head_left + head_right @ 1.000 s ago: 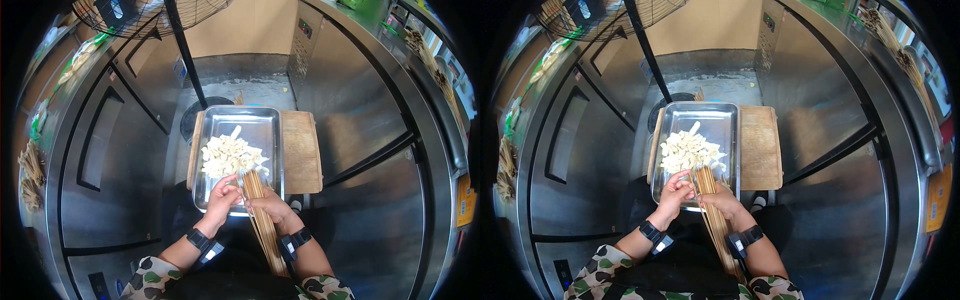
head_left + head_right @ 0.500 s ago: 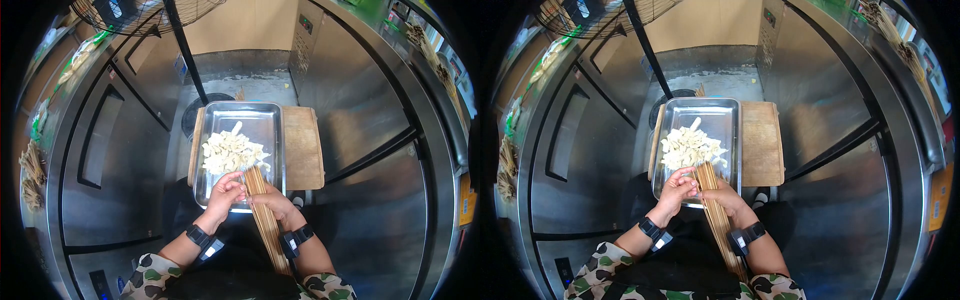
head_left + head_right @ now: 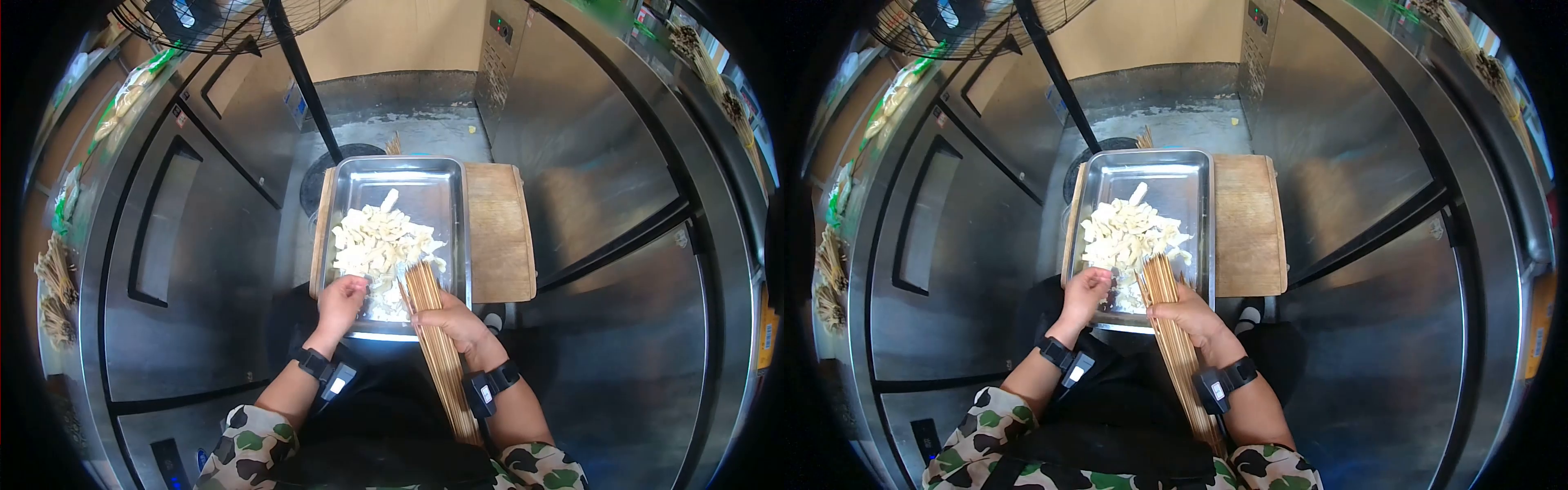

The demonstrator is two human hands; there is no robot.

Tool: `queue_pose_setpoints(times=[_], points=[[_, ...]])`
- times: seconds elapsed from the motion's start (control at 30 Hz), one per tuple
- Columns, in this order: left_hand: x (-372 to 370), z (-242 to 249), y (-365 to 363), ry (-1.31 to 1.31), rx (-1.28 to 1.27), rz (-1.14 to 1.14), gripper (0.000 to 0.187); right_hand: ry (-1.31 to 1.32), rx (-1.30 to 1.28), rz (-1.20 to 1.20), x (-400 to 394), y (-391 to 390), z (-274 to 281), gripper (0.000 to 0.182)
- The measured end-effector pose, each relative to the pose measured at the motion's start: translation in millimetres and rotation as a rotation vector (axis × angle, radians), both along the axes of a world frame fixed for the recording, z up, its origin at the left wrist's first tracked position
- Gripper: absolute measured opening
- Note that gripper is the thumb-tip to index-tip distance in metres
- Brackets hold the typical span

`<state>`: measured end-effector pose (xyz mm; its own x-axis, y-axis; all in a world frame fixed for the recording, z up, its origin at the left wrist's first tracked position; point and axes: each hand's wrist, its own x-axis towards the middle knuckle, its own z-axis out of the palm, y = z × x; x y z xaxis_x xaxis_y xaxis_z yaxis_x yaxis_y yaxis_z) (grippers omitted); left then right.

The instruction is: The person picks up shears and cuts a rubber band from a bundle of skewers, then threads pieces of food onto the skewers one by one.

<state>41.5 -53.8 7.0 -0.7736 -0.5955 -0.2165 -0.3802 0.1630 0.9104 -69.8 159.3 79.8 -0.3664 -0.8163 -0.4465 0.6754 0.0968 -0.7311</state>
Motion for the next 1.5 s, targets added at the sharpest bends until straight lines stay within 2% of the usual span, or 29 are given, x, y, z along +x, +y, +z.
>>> queue_pose_setpoints(times=[0.03, 0.13, 0.27, 0.4, 0.5, 0.6, 0.63, 0.73, 0.93, 0.97, 1.5], points=[[-1, -13, 1, 0.134, -0.213, -0.078, 0.011, -0.005, -0.008, 0.005, 0, 0, -1, 0.036], [-11, 28, 25, -0.02, -0.445, -0.187, 0.017, -0.011, -0.025, 0.001, 0, -1, -4, 0.034], [-22, 29, 33, -0.046, -0.81, -0.307, 0.018, 0.003, -0.018, -0.03, 2, -3, -2, 0.029], [-28, 27, 30, -0.218, -0.836, -0.322, 0.018, 0.008, 0.0, 0.017, 0, -2, -2, 0.039], [-22, 35, 24, -0.265, -0.628, -0.302, 0.012, 0.035, 0.001, -0.008, 0, -3, -3, 0.036], [-20, 17, 13, 0.089, 0.222, -0.06, 0.009, 0.032, -0.016, 0.003, 1, -4, -5, 0.032], [-17, 15, 8, 0.084, 0.429, -0.005, 0.01, 0.04, -0.01, -0.002, 2, -5, -5, 0.03], [-23, 56, 19, 0.131, 0.635, 0.085, 0.01, 0.06, -0.011, -0.003, 3, -7, -6, 0.027], [-29, 64, 29, 0.19, 0.625, 0.065, 0.012, 0.054, -0.032, 0.03, 3, -5, -4, 0.024], [-30, 64, 31, 0.193, 0.622, 0.067, 0.013, 0.05, -0.045, 0.038, 3, -5, -8, 0.033], [-25, 74, 37, 0.198, 0.696, -0.009, 0.013, 0.051, -0.009, 0.054, 2, -6, -8, 0.031]])
